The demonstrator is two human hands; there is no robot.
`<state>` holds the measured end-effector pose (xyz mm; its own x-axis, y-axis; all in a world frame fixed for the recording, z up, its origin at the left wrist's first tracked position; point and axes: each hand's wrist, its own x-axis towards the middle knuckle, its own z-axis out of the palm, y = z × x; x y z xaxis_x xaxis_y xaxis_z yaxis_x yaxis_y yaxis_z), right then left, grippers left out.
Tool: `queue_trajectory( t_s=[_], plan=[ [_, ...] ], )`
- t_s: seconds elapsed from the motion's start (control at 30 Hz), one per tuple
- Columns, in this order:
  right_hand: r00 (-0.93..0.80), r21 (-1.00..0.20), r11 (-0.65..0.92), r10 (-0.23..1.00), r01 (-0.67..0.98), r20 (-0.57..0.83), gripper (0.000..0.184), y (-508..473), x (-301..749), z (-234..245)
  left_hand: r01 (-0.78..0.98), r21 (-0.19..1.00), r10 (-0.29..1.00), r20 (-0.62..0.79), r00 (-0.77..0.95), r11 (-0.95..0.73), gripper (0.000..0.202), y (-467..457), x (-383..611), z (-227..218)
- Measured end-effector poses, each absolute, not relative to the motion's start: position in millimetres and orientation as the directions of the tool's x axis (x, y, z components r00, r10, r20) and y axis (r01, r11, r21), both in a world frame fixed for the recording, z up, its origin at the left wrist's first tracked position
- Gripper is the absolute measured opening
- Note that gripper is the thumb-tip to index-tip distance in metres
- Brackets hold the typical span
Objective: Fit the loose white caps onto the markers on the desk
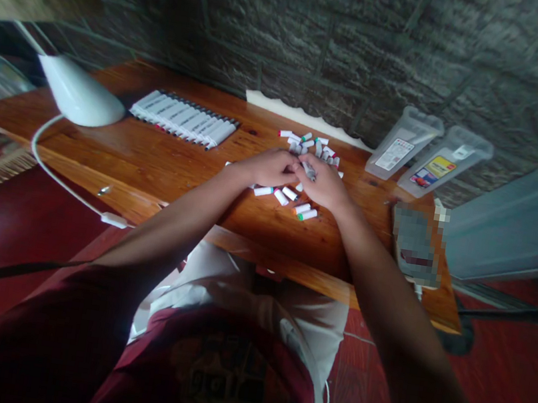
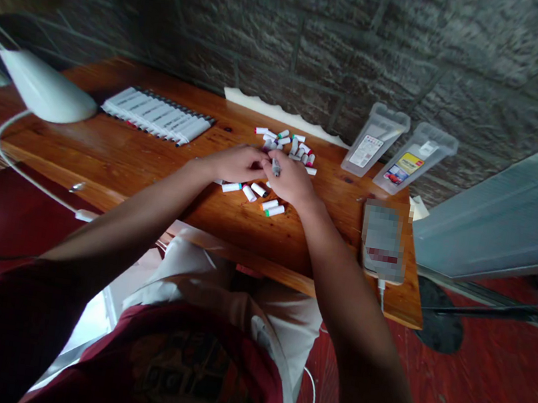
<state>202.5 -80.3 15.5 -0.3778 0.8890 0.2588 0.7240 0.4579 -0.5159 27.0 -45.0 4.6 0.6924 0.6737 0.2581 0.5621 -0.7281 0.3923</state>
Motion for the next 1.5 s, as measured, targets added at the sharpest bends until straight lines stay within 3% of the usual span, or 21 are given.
queue_trajectory(
  t_s=[0.33,1.5],
  plan=[
    [-0.398,-0.494,0.487,0.873,0.720,0.281,0.029,-78.5,202.1,14.1,0.613,0.340,0.696,0.241,0.676,-0.713,0.027,-45.1,26.3,4.4],
    [-0.408,-0.510,0.496,0.868,0.703,0.281,0.026,-79.4,202.8,15.7,0.636,0.349,0.719,0.207,0.664,-0.688,0.026,-51.0,27.2,9.9]
  ],
)
